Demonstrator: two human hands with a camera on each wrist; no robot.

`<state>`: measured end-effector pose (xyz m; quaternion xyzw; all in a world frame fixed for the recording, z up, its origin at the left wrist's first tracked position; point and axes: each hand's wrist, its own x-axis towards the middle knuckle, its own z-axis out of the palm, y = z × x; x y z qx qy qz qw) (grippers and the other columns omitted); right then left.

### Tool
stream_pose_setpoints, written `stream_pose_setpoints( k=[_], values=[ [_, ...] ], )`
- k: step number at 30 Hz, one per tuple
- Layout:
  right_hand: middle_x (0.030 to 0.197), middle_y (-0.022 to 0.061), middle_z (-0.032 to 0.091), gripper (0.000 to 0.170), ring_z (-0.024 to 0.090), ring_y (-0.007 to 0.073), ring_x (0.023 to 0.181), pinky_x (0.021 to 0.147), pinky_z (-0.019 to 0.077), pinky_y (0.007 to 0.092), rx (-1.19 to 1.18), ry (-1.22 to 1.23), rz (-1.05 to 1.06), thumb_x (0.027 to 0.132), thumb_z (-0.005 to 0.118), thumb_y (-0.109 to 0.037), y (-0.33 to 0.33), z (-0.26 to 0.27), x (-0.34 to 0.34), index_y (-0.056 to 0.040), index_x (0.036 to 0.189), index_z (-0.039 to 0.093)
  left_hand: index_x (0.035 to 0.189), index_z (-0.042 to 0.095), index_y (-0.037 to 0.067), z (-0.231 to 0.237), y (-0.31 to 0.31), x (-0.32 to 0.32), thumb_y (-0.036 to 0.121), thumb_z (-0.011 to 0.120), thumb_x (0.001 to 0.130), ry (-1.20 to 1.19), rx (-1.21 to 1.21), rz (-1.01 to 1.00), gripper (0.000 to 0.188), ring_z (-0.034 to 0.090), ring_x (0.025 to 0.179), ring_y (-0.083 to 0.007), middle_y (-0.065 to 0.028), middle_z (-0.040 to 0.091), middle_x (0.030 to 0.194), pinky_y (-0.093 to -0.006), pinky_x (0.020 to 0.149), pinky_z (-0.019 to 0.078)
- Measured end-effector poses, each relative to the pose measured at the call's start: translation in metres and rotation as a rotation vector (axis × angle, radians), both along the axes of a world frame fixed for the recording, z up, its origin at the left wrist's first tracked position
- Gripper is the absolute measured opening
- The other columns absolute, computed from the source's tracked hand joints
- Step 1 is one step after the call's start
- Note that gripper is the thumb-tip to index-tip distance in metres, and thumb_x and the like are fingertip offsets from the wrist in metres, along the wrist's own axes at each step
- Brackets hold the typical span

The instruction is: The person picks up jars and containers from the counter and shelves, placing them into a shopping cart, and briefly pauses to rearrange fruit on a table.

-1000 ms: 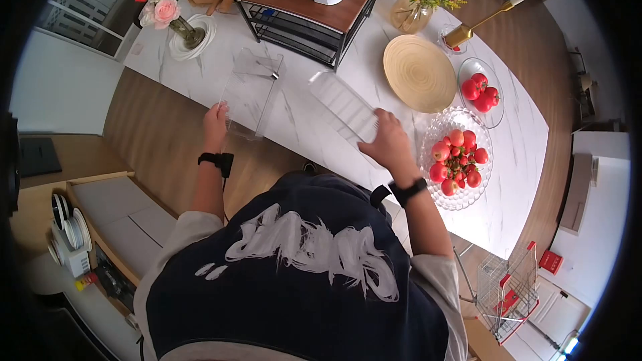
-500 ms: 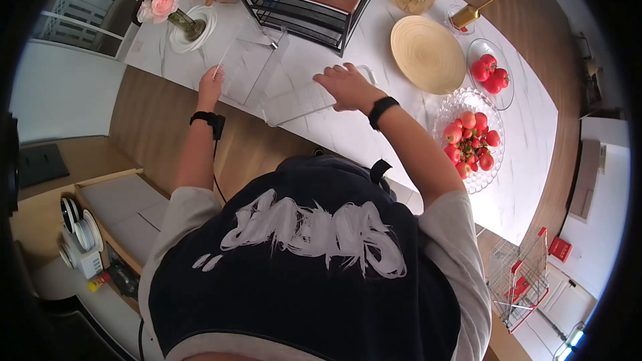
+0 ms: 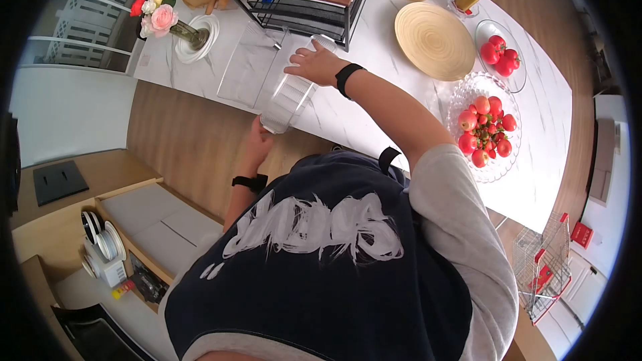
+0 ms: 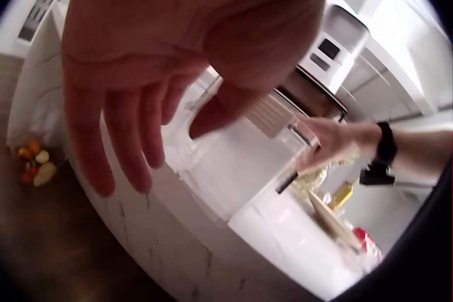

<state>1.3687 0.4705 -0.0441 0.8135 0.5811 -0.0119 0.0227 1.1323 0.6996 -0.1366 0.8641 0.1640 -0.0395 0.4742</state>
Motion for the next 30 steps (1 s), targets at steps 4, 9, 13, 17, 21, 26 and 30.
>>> stream_pose_setpoints(
  k=[4,9,13,17,21,26,30],
  values=[
    [0.145,0.0090,0.045,0.060,0.045,0.0275,0.136,0.109,0.0425,0.0493,0.108,-0.050,-0.078,0.088,0.059,-0.007,0.005,-0.011,-0.003,-0.0223,0.144,0.046,0.133,0.048,-0.003,0.022,-0.042,0.012,0.026,0.080,0.079,-0.248,-0.119,0.049,0.069,0.068,0.098,-0.0302,-0.0201,0.068,0.112,-0.0395,0.083,0.0540],
    [0.146,0.0133,0.045,0.064,0.045,0.0339,0.134,0.103,0.0482,0.0447,0.244,-0.017,-0.278,0.085,0.059,-0.006,-0.010,0.001,-0.018,-0.0176,0.146,0.045,0.122,0.056,-0.004,0.027,-0.055,0.026,0.030,0.088,0.073,-0.141,-0.059,0.204,0.067,0.069,0.098,-0.0323,-0.0192,0.070,0.106,-0.0402,0.084,0.0534],
    [0.140,0.0141,0.050,0.062,0.051,0.0327,0.128,0.099,0.0496,0.0445,0.308,0.155,-0.293,0.082,0.069,-0.012,-0.054,0.036,-0.038,-0.0141,0.141,0.049,0.112,0.060,-0.004,0.034,-0.069,0.027,0.025,0.086,0.075,-0.214,0.024,0.196,0.053,0.070,0.087,-0.0264,-0.0153,0.071,0.097,-0.0368,0.076,0.0544],
    [0.133,0.0154,0.055,0.056,0.055,0.0338,0.122,0.098,0.0500,0.0429,0.338,0.291,-0.351,0.084,0.070,-0.014,-0.125,0.068,-0.059,-0.0116,0.137,0.052,0.112,0.061,-0.002,0.019,-0.071,0.028,0.021,0.083,0.077,-0.271,-0.059,0.300,0.047,0.069,0.077,-0.0198,-0.0115,0.070,0.093,-0.0328,0.070,0.0541],
    [0.119,0.0167,0.062,0.042,0.060,0.0364,0.111,0.096,0.0499,0.0429,0.513,0.338,-0.608,0.085,0.068,-0.013,-0.206,0.093,-0.095,-0.0072,0.126,0.060,0.113,0.061,-0.001,0.032,-0.081,0.031,0.021,0.082,0.078,-0.185,-0.002,0.328,0.046,0.068,0.074,-0.0201,-0.0113,0.070,0.093,-0.0328,0.069,0.0539],
    [0.115,0.0177,0.064,0.036,0.061,0.0376,0.109,0.092,0.0506,0.0430,0.672,0.231,-1.029,0.085,0.069,-0.011,-0.323,0.089,-0.141,-0.0046,0.120,0.063,0.116,0.061,-0.001,0.001,-0.070,0.033,0.027,0.083,0.081,-0.284,0.086,0.339,0.050,0.066,0.069,-0.0173,-0.0095,0.068,0.090,-0.0306,0.063,0.0525],
    [0.113,0.0172,0.067,0.034,0.065,0.0345,0.106,0.091,0.0512,0.0404,0.759,0.043,-1.315,0.086,0.067,-0.006,-0.424,0.085,-0.177,-0.0016,0.119,0.064,0.117,0.061,0.001,0.000,-0.082,0.027,0.034,0.081,0.083,-0.118,-0.158,0.414,0.051,0.065,0.070,-0.0184,-0.0073,0.067,0.090,-0.0303,0.056,0.0510]
  ],
)
